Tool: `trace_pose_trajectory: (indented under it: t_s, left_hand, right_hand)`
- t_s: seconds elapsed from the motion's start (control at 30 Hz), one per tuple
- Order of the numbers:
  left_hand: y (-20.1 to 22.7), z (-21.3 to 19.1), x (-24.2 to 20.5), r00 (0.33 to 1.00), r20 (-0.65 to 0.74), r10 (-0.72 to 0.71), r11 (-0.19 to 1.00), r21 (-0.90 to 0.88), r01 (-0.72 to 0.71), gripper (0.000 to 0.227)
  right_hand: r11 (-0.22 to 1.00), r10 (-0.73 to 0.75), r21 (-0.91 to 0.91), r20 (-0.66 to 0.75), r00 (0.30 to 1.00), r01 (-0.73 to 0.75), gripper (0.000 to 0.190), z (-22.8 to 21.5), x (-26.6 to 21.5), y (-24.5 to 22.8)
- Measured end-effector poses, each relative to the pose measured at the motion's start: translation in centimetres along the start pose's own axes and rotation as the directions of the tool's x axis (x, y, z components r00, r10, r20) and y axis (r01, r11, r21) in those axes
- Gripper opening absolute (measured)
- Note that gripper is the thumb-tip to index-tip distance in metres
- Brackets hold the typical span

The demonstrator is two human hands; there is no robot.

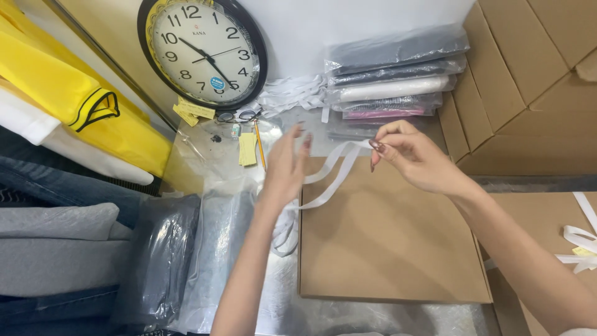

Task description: The person writes on a yellow sticky note with a pencil, then places the note on a cardboard box. They pack a plastic-wrapped item into another box, close it, and tie a white ribbon around the box in a cross pattern.

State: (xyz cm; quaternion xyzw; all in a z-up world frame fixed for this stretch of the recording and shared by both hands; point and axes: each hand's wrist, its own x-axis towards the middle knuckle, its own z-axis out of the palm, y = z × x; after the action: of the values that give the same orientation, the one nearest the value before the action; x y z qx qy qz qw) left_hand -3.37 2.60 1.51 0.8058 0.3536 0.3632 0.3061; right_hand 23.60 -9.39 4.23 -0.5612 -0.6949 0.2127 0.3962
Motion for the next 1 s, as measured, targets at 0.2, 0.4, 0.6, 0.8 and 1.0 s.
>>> trace_pose_trajectory:
  t_s: [0.2, 0.4, 0.6, 0.8, 1.0]
  left_hand:
    - [6.5, 5.1, -0.7, 0.982, 0.148, 0.119, 0.973, -0.212, -0.086, 0.033]
    - [5.7, 6.3, -0.1, 0.947, 0.122, 0.297, 0.948, -0.158, -0.277, 0.021]
    - [6.1, 3.6, -0.8, 0.950, 0.269, 0.156, 0.945, -0.319, -0.065, 0.020]
    - [3.6, 2.1, -0.4, 0.932, 0.328, 0.152, 0.927, -0.374, -0.020, 0.015]
    - [-0.9, -0.2, -0.2, 0.970, 0.211, 0.116, 0.991, -0.093, -0.098, 0.012]
  right_hand:
    - [0.991, 0.092, -0.108, 0.065, 0.994, -0.085, 0.030, 0.2, 0.3, -2.3]
    - [0.956, 0.287, -0.106, 0.176, 0.942, -0.272, 0.040, -0.6, 0.0, -2.8]
    - [0.945, 0.311, 0.016, 0.273, 0.911, -0.327, 0.040, 0.2, 0.2, -2.2]
    - [0.860, 0.197, 0.406, 0.298, 0.934, -0.310, 0.038, 0.7, 0.5, -1.6]
    - [0.605, 0.295, 0.667, 0.319, 0.901, -0.435, 0.041, -0.1, -1.1, 2.3]
